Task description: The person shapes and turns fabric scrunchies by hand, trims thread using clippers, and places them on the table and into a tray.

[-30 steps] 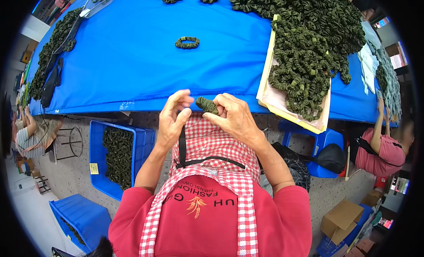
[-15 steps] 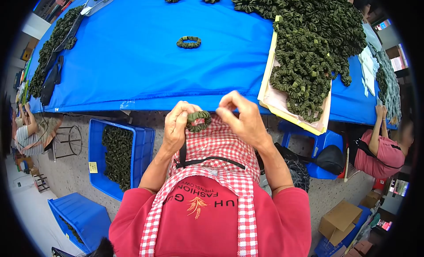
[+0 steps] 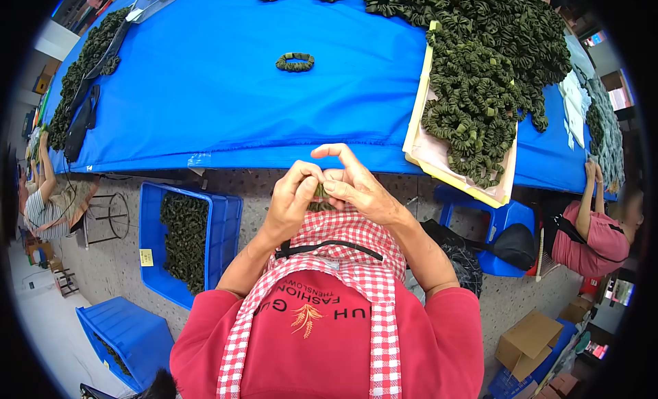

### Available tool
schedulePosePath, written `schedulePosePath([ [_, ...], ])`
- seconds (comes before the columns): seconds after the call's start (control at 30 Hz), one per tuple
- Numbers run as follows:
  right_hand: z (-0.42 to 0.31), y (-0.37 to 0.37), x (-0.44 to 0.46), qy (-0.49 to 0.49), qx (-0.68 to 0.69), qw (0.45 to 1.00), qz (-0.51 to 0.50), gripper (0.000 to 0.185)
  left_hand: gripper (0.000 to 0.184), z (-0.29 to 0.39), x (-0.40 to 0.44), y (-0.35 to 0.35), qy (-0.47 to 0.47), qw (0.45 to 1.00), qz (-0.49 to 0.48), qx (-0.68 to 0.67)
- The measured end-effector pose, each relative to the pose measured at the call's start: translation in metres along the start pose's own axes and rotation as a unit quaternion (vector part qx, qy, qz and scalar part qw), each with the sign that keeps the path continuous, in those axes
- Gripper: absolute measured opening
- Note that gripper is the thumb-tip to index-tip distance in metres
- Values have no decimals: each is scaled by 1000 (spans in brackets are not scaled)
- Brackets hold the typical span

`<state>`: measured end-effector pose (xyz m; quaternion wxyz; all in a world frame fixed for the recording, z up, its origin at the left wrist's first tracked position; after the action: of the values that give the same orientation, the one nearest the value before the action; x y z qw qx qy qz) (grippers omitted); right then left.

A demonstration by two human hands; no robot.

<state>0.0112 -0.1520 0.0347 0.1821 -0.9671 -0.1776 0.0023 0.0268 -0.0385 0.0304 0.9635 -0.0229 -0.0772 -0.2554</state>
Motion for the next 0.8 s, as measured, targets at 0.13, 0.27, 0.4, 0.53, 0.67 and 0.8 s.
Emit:
schedulePosePath([
  [0.13,-1,8,-10,-23,-86,996,14,24,12,-35,-10,-3,190,933,-93,-291],
  [0.27,-10,22,-15,84,-329,938,69,23,13,-18,-4,11,127,961,-78,-233],
  [0.4,-25,-2,-10,132,-460,877,36,19,13,-16,-5,6,131,978,-76,-141],
  [0.53,-24,-9,-9,204,-545,812,39,20,13,-17,-3,7,123,989,-75,-44],
  [0.67,-24,-9,-14,230,-544,806,52,22,14,-16,-6,10,129,989,-69,-35],
  [0.8,-24,4,-17,155,-425,890,49,22,15,-15,-9,14,143,966,-50,-208],
])
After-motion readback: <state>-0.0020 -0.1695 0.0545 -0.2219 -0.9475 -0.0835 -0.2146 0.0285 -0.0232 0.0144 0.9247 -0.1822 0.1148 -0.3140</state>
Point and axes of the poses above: each hand's wrist, its own x-axis towards the middle knuckle, its own y-axis out of the back of the hand, z = x × y, the point moved 7 cm from there along x, towards the middle knuckle, and after that the axes turned 5 degrees about y, right-handed, at the moved point
